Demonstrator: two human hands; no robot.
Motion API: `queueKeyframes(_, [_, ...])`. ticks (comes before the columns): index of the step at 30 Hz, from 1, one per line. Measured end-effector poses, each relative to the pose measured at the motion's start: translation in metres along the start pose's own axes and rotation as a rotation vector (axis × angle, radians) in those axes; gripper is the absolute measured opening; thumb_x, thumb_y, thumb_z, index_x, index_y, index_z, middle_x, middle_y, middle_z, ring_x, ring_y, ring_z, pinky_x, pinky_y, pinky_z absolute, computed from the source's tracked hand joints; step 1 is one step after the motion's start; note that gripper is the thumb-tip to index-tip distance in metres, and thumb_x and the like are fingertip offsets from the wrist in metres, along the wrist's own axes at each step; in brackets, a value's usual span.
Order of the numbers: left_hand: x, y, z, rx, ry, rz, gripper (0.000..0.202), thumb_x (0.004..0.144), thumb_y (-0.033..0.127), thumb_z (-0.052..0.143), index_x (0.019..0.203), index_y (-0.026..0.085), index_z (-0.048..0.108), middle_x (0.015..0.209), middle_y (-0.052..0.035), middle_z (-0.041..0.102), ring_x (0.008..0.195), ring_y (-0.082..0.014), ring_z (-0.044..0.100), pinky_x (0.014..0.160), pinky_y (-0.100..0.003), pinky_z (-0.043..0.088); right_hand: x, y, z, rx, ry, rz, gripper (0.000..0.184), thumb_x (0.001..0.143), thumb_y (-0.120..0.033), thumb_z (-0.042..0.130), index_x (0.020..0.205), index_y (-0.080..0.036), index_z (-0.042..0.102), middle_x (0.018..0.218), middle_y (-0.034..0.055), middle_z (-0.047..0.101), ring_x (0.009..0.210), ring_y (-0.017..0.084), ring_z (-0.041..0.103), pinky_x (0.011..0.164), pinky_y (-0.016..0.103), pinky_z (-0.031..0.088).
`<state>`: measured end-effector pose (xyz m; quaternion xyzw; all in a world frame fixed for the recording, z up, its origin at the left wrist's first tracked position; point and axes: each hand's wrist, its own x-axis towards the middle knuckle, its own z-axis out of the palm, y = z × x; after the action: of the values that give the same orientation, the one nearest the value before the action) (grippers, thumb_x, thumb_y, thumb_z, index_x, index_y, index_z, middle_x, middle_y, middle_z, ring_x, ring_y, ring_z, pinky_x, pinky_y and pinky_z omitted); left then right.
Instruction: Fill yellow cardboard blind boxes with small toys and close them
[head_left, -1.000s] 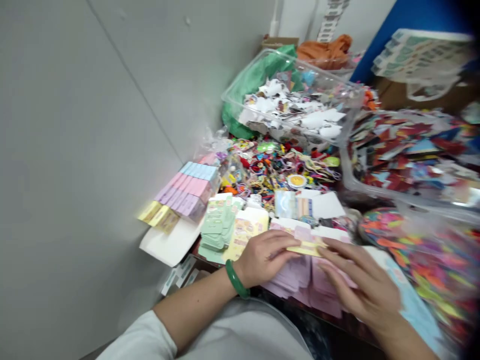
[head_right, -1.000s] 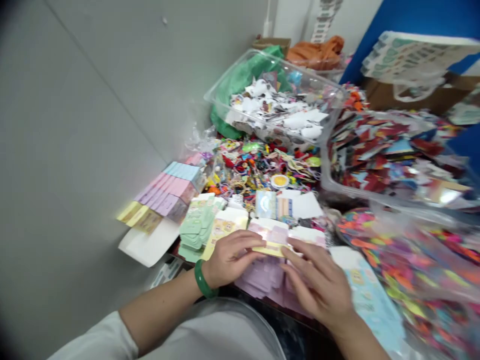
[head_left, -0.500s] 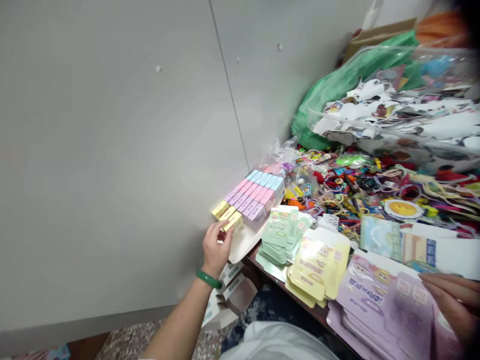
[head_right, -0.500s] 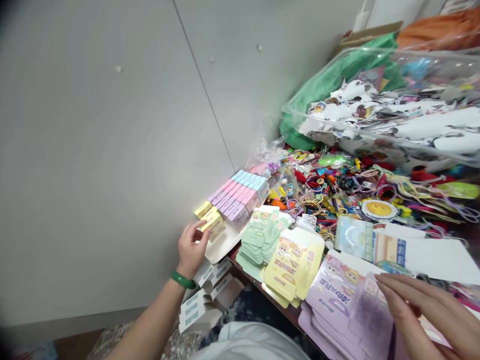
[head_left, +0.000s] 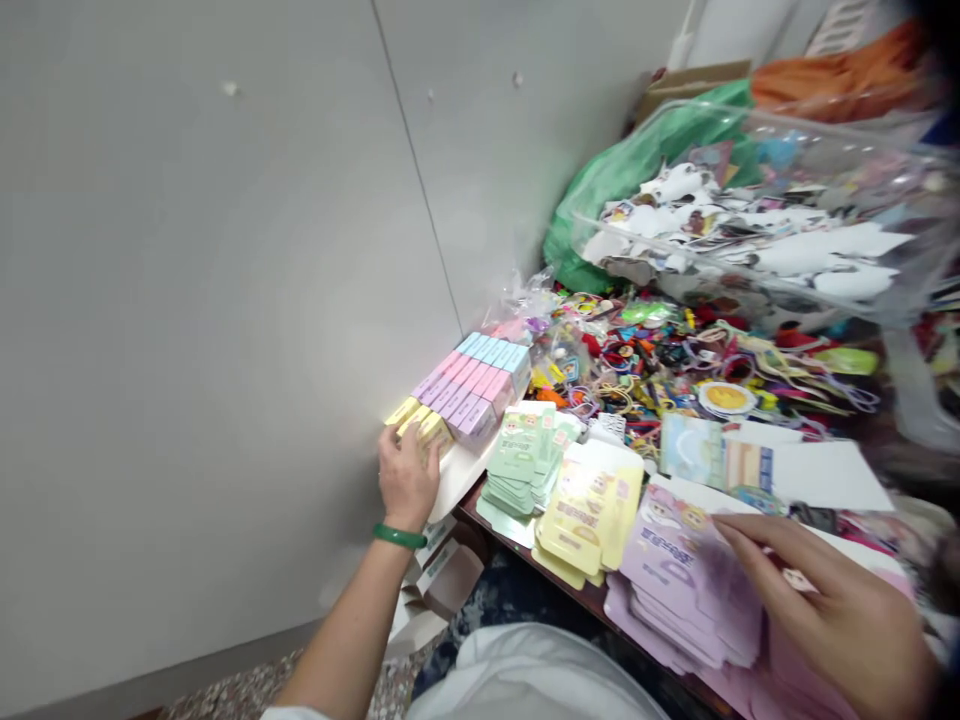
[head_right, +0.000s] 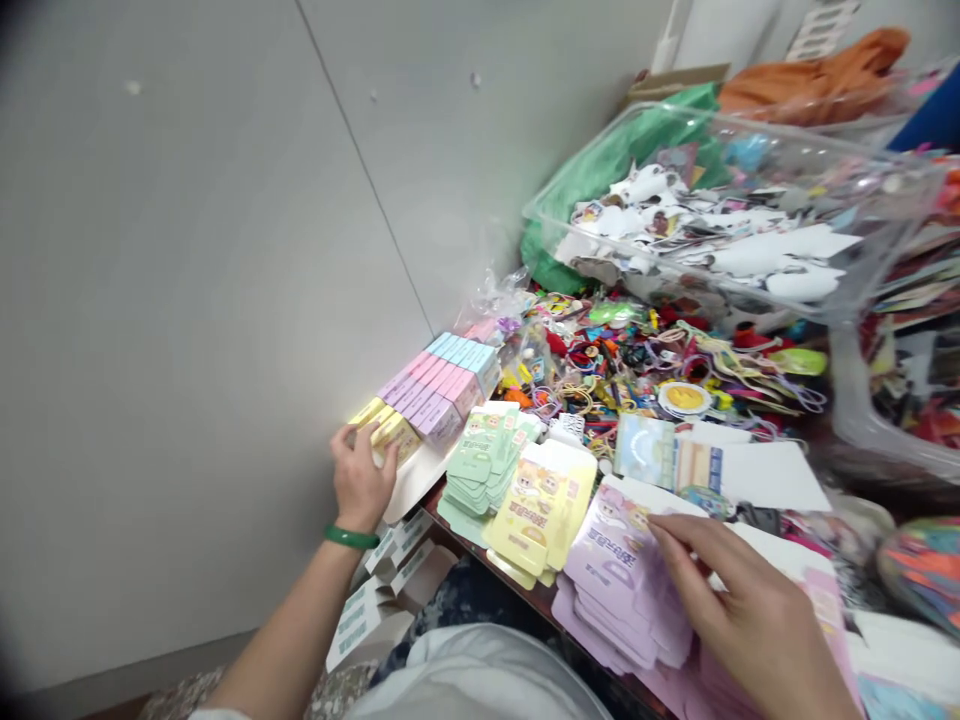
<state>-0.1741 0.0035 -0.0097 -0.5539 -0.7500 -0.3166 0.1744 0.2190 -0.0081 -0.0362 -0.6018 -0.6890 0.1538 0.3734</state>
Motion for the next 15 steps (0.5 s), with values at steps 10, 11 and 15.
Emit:
queueKeyframes(10, [-0.047, 0.137, 0.000, -0.046, -0.630, 0.444, 0.041, 0.094, 0.034, 0.050, 0.129, 0.013, 0.049, 0.103, -0.0117, 0.064, 0.094, -0.0271, 0.062, 0.081, -0.040, 0.052, 0.020, -0.043, 0.039, 0.218, -0.295, 0.400, 0.028, 0.079, -0.041, 0.054, 0.090, -0.020, 0.069, 0.072, 0.0041, 0.072, 0.065, 0.023, 0.068, 0.062, 0.033, 0.051])
queueKeyframes(11, [-0.048, 0.144, 0.000, -0.001, -0.676, 0.434, 0.045, 0.094, 0.034, 0.049, 0.133, 0.012, 0.045, 0.106, -0.0124, 0.063, 0.094, -0.0275, 0.062, 0.080, -0.040, 0.052, 0.021, -0.045, 0.045, 0.261, -0.329, 0.437, 0.027, 0.079, -0.038, 0.054, 0.092, -0.019, 0.067, 0.068, 0.0035, 0.071, 0.060, 0.021, 0.066, 0.058, 0.032, 0.050])
queueKeyframes(15, [-0.047, 0.155, -0.002, 0.061, -0.773, 0.387, 0.051, 0.094, 0.033, 0.047, 0.140, 0.013, 0.037, 0.110, -0.0129, 0.061, 0.094, -0.0272, 0.064, 0.079, -0.037, 0.052, 0.020, -0.050, 0.059, 0.405, -0.373, 0.569, 0.026, 0.082, -0.032, 0.053, 0.101, -0.017, 0.062, 0.066, 0.0030, 0.068, 0.054, 0.018, 0.064, 0.051, 0.029, 0.048])
